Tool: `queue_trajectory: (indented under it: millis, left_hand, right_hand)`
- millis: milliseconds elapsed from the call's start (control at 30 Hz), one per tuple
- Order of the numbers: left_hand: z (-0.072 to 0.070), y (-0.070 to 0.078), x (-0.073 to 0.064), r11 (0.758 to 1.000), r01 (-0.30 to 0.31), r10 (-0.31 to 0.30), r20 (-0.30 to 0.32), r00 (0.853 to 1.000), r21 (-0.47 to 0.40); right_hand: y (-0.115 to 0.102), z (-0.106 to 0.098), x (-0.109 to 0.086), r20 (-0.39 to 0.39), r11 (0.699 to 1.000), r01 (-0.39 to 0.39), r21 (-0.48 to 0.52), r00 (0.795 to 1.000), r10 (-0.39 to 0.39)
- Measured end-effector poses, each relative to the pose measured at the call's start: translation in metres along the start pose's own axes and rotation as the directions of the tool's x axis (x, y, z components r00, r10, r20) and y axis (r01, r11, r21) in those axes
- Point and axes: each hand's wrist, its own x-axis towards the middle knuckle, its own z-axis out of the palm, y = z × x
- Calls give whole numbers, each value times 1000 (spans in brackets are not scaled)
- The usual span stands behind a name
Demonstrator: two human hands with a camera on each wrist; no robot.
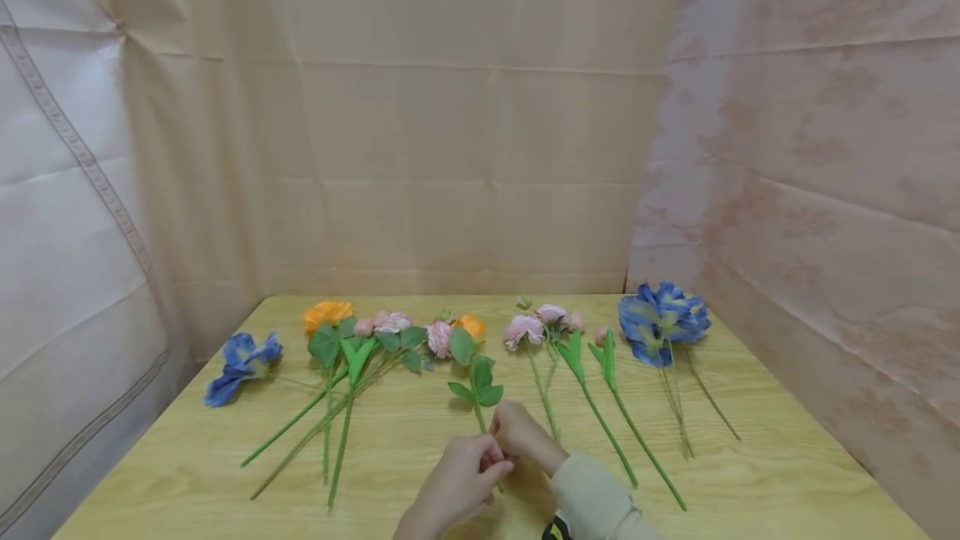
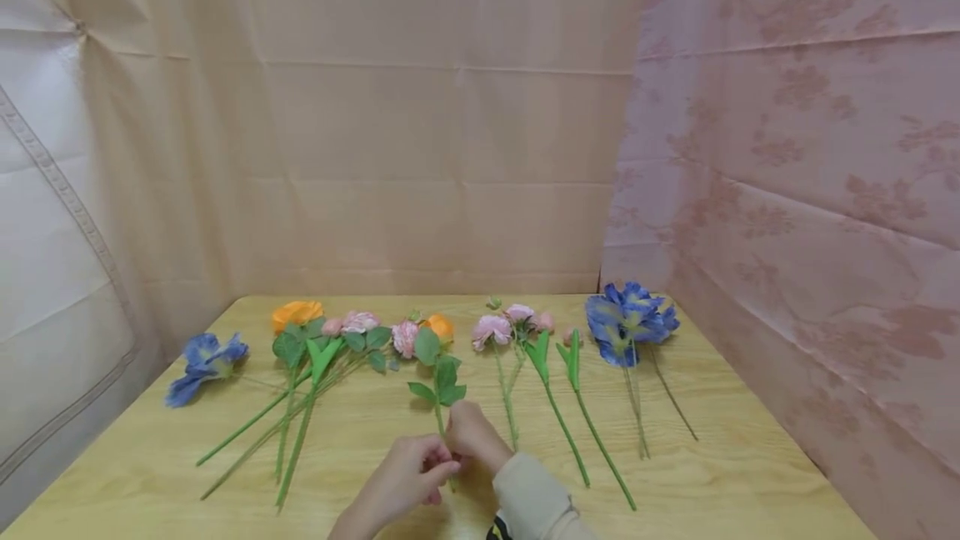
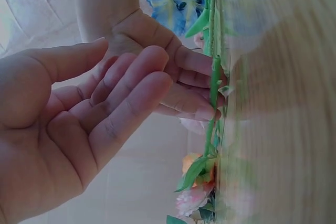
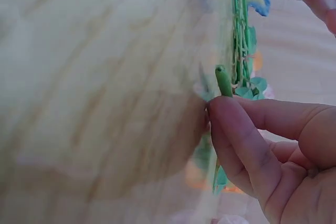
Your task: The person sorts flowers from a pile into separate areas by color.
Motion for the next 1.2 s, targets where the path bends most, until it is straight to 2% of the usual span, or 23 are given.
queue_trajectory:
  millis: [133,300,433,600,733,833,967,1033,1200]
  left_hand:
    - [-1,0,1,1000,-4,4,1,1000,26]
    - [-3,-2,4,995,-52,53,-11,999,82]
    - [-10,-5,5,986,-58,65,-40,997,159]
    - [-29,-10,-2,966,-19,49,-111,993,259]
    - [-52,-14,-12,933,49,33,-222,975,357]
    - [-71,-20,-21,892,171,-22,-337,941,419]
    - [-97,-31,-32,829,360,-134,-473,871,429]
    - [-109,-36,-36,806,441,-207,-511,835,395]
    - [-129,-49,-46,751,578,-350,-549,759,319]
  right_hand:
    - [0,-1,0,5,999,35,-3,999,-35]
    - [-2,-8,-4,-27,996,90,-10,996,-91]
    - [-7,-14,-9,17,996,60,70,998,-62]
    - [-12,-18,-16,114,986,28,164,992,-47]
    - [-14,-19,-22,151,979,42,200,986,-74]
    - [-16,-20,-28,174,971,60,232,980,-102]
    - [-18,-24,-38,176,953,83,291,975,-139]
    - [-17,-28,-42,167,944,84,320,975,-144]
    - [-13,-33,-44,165,919,57,390,978,-130]
